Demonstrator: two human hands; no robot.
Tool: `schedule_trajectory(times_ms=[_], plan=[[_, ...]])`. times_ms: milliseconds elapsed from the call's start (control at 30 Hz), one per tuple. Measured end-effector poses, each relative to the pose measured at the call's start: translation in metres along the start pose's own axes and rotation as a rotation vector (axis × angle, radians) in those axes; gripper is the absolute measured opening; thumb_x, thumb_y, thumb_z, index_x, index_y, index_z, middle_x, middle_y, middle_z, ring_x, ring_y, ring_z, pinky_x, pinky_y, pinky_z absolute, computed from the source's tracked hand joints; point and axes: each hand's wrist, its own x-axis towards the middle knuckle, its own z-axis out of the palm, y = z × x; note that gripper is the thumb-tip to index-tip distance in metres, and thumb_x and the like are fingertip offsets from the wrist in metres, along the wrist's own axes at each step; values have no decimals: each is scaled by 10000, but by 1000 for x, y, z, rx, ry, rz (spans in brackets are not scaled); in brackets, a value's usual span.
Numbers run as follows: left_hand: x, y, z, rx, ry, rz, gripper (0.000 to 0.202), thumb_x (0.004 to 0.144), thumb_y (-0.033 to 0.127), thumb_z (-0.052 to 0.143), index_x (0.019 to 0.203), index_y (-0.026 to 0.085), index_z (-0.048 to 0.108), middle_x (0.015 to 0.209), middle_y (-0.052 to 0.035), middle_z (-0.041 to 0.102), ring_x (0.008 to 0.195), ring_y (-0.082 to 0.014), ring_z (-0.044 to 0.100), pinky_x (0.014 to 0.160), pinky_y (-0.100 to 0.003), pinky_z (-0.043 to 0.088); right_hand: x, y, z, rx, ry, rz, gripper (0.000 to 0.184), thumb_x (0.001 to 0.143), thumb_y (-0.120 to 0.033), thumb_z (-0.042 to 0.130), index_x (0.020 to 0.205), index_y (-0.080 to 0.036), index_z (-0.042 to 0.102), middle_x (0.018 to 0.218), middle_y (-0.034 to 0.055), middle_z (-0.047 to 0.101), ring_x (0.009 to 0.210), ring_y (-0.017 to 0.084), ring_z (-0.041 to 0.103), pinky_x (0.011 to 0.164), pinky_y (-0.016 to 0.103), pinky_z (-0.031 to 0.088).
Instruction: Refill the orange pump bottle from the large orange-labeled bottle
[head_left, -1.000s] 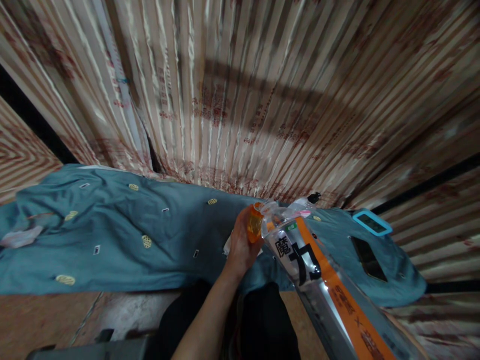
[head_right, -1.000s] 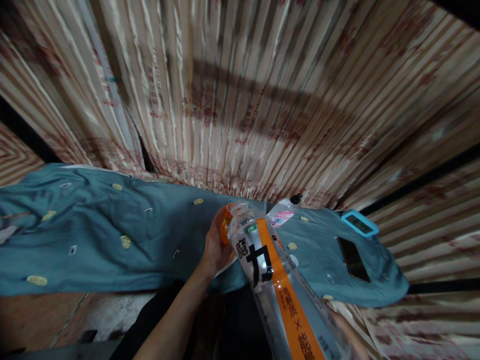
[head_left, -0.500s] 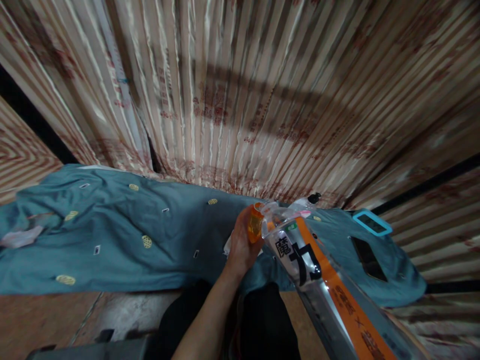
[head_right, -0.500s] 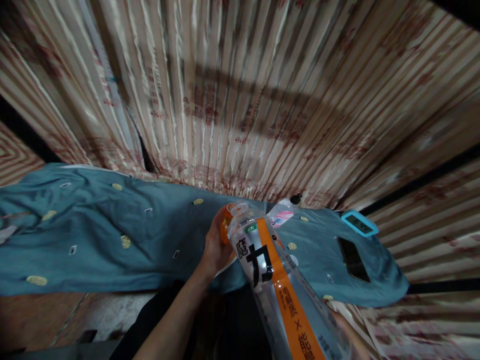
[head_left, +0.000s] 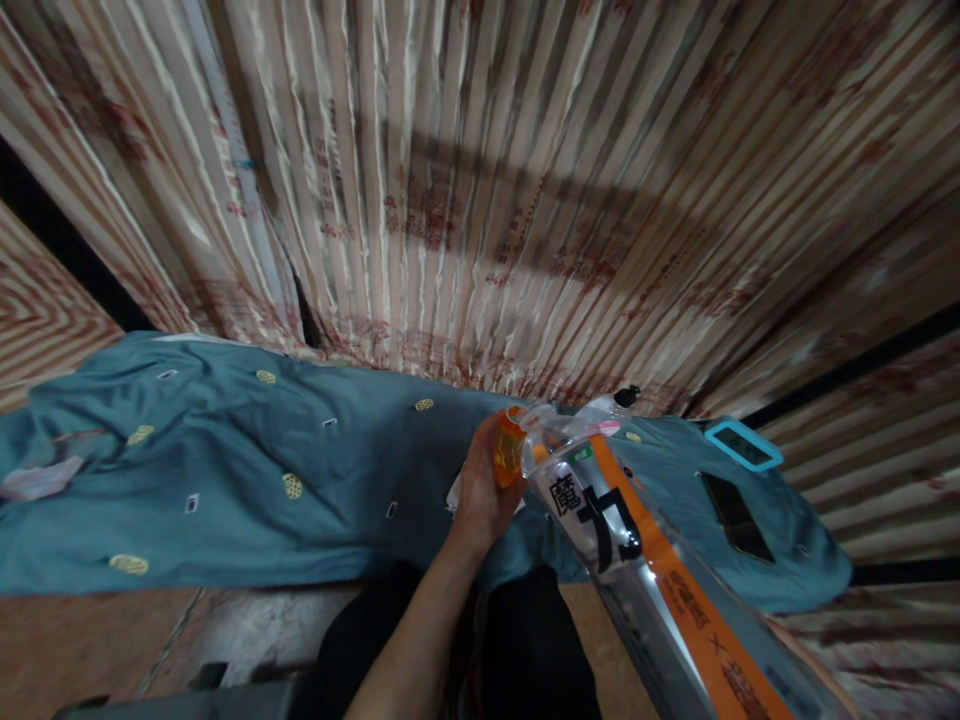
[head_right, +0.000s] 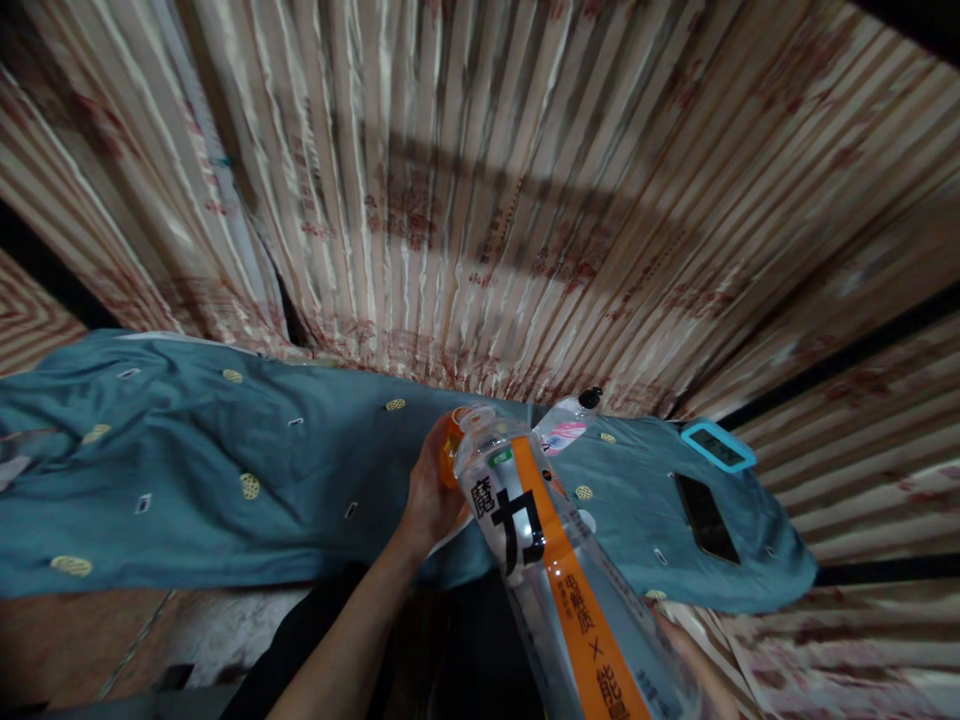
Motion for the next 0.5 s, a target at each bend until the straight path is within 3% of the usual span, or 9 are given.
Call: schedule_trajectory(times_ms=[67,167,267,367,500], plan=[[0,0,0,0,-8,10,721,871,245,683,1509,215,349,1387,-164,600,1261,-288,625,1066,-477,544,18,17,-4,23,-21,17,543,921,-640,573,1229,-194,616,1077,64,666,920,194,658,797,404,580],[1,0,-1,15,-8,16,705,882,240,669,1509,213,347,1388,-163,600,1254,-280,630,1053,-462,552,29,25,-14,52,-38,53,626,898,-750,455,1247,-269,652,1036,65,671,922,263,677,704,437,578],[0,-1,0,24,4,26,726,874,234,679,1513,212,335,1377,-164,605,1236,-277,641,1036,-449,562,22,24,-26,56,-93,135,517,884,-680,532,1231,-335,697,1032,58,682,997,336,682,716,478,577],[-1,-4,0,22,-4,32,748,857,241,701,1508,216,333,1386,-163,597,1251,-287,633,1043,-455,555,14,32,-29,100,-143,132,378,892,-575,584,1113,-316,747,911,42,685,886,303,697,695,447,583],[-2,-4,0,18,-7,30,727,870,259,694,1503,218,338,1407,-166,585,1275,-290,619,1059,-464,544,11,58,-24,161,-104,40,481,866,-690,521,995,-291,757,776,33,645,748,268,676,601,416,560]])
